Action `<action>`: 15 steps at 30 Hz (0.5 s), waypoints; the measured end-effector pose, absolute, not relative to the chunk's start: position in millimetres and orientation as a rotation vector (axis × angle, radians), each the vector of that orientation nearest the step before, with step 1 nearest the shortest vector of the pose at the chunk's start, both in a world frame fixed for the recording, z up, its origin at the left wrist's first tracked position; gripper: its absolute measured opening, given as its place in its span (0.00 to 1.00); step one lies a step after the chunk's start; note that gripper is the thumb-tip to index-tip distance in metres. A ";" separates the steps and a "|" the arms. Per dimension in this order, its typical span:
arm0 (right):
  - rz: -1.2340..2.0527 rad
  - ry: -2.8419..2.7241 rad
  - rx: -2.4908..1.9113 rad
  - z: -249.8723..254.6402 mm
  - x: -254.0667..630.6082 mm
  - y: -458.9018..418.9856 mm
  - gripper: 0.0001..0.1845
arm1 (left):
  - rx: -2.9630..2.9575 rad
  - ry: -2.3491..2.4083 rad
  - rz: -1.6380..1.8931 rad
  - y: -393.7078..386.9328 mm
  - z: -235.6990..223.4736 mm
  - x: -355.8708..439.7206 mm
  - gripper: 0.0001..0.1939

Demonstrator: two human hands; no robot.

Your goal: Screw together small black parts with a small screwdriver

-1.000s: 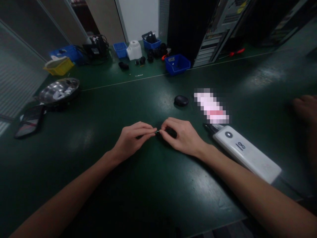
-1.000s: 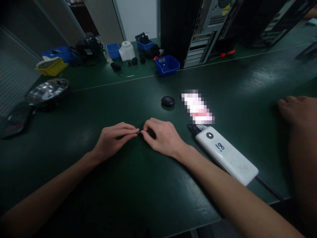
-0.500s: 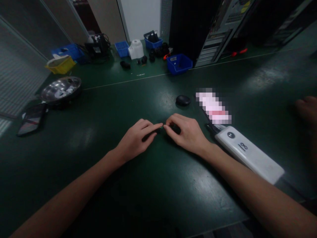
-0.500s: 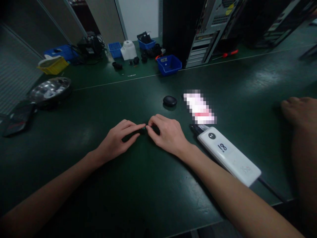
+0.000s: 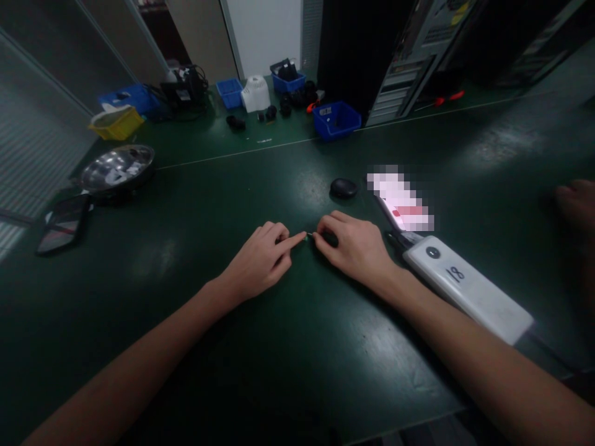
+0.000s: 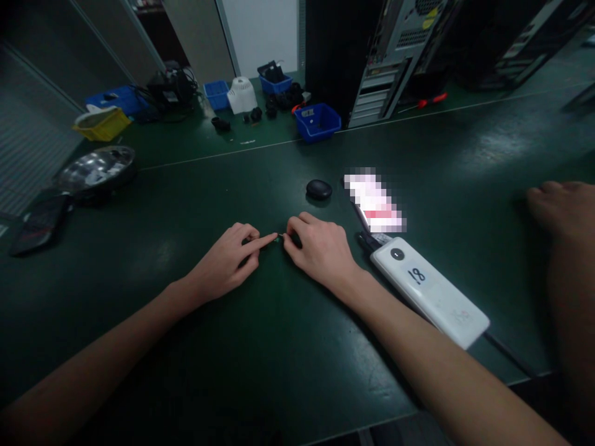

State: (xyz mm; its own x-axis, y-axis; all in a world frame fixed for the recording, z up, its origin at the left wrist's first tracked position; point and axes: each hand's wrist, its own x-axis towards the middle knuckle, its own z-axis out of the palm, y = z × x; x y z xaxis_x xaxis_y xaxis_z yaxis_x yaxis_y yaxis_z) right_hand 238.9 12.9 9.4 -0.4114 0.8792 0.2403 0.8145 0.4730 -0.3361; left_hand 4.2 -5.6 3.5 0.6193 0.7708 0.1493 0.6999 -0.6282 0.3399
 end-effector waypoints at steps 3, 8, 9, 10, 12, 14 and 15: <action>0.207 -2.313 -1.459 9.6 240.1 13.2 0.09 | 2.544 1.189 0.478 -7.0 7.3 4.7 0.26; 0.179 -2.270 -1.508 9.0 240.1 13.4 0.08 | 2.475 1.123 0.571 -6.9 9.7 9.7 0.18; 0.180 -2.266 -1.508 8.8 240.0 13.4 0.08 | 2.478 1.116 0.588 -6.2 9.2 11.3 0.16; 0.182 -2.263 -1.509 8.6 239.9 13.3 0.08 | 2.483 1.108 0.595 -5.4 8.6 12.7 0.16; 0.191 -2.259 -1.509 8.4 239.8 13.1 0.08 | 2.496 1.084 0.583 -3.8 7.5 14.5 0.16; 0.211 -2.260 -1.503 8.5 239.9 13.0 0.09 | 2.517 1.053 0.541 -2.5 7.1 12.5 0.17; 0.225 -2.262 -1.498 8.7 240.1 13.1 0.09 | 2.531 1.050 0.526 -2.1 7.0 9.1 0.18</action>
